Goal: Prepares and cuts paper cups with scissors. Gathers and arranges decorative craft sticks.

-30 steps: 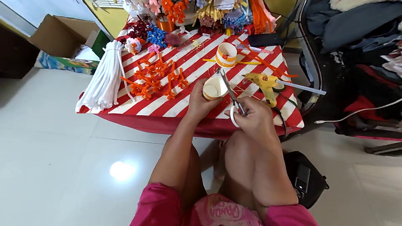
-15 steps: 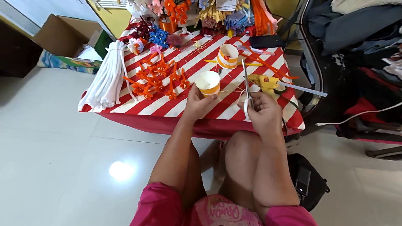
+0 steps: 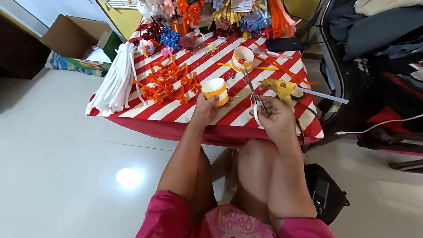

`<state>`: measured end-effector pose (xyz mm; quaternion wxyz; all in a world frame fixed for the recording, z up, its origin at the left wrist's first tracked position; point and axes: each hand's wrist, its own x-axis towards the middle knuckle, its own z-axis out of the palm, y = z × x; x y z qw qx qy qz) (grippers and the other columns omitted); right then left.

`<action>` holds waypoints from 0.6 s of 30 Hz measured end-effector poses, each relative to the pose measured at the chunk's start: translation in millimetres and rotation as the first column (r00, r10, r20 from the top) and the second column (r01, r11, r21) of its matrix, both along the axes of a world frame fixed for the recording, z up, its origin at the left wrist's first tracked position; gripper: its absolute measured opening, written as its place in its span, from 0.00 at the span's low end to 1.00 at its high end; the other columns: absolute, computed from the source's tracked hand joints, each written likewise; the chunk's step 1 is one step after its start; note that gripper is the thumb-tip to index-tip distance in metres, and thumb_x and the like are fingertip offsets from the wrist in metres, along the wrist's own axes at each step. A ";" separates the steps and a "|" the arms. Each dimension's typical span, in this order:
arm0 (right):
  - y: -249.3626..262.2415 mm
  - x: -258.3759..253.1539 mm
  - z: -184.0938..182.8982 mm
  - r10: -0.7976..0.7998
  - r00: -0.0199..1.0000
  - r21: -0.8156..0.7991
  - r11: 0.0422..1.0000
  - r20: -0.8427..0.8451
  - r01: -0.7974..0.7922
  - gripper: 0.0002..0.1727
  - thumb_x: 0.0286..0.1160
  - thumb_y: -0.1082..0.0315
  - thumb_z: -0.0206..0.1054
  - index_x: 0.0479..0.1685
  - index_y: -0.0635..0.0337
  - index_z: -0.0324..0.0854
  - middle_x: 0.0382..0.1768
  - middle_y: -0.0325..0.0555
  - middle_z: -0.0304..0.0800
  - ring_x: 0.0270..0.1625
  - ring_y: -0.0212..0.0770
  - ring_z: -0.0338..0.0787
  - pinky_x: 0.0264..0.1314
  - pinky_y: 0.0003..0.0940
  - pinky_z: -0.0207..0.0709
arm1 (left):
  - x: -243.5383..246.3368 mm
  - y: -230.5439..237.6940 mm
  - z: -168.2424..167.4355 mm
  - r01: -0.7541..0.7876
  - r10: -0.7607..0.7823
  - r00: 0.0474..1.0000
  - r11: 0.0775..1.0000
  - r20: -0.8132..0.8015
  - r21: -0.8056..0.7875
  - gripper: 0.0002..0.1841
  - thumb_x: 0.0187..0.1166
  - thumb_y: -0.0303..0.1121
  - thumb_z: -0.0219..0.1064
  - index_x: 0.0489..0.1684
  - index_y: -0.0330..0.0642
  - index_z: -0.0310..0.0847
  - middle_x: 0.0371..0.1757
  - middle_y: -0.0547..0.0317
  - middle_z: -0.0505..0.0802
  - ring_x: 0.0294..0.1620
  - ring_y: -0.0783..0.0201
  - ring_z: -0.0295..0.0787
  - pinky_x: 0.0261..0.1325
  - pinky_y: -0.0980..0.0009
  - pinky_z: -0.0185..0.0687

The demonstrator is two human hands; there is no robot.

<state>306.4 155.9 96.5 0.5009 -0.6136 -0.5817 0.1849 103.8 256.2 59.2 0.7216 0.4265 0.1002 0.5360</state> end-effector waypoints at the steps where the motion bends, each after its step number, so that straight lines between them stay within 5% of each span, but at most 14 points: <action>1: -0.2 -0.6 -0.7 0.021 1.000 0.025 0.999 0.019 -0.021 0.25 0.65 0.67 0.76 0.64 0.64 0.84 0.40 0.43 0.91 0.36 0.28 0.87 0.41 0.26 0.83 | 0.1 -0.4 0.0 0.000 0.000 1.000 1.000 0.002 -0.001 0.33 0.67 0.51 0.81 0.66 0.46 0.72 0.55 0.53 0.91 0.46 0.60 0.94 0.49 0.62 0.94; 10: 1.0 -1.7 -2.1 0.040 0.997 0.019 0.999 0.073 -0.041 0.23 0.66 0.64 0.75 0.63 0.62 0.85 0.42 0.44 0.90 0.37 0.30 0.86 0.42 0.28 0.82 | -0.7 -1.3 3.1 -0.008 0.007 0.999 1.000 -0.032 -0.026 0.17 0.81 0.45 0.66 0.59 0.46 0.77 0.50 0.50 0.93 0.39 0.61 0.94 0.41 0.67 0.93; 14: 1.5 -2.5 -1.8 0.015 0.997 -0.032 0.999 0.077 -0.012 0.23 0.66 0.64 0.76 0.63 0.60 0.86 0.41 0.44 0.90 0.37 0.32 0.86 0.41 0.31 0.81 | 1.7 -2.9 3.6 -0.054 0.054 0.994 0.999 -0.098 0.007 0.30 0.72 0.46 0.78 0.69 0.51 0.70 0.57 0.59 0.90 0.52 0.62 0.93 0.57 0.60 0.92; 18: 1.6 -3.9 -1.5 0.016 0.997 -0.021 1.000 0.069 -0.015 0.24 0.66 0.65 0.75 0.63 0.61 0.85 0.44 0.47 0.91 0.39 0.34 0.87 0.43 0.33 0.83 | 4.4 -5.6 4.5 -0.108 0.112 0.985 0.994 -0.128 0.036 0.22 0.76 0.35 0.73 0.67 0.51 0.72 0.55 0.62 0.92 0.52 0.64 0.93 0.59 0.59 0.91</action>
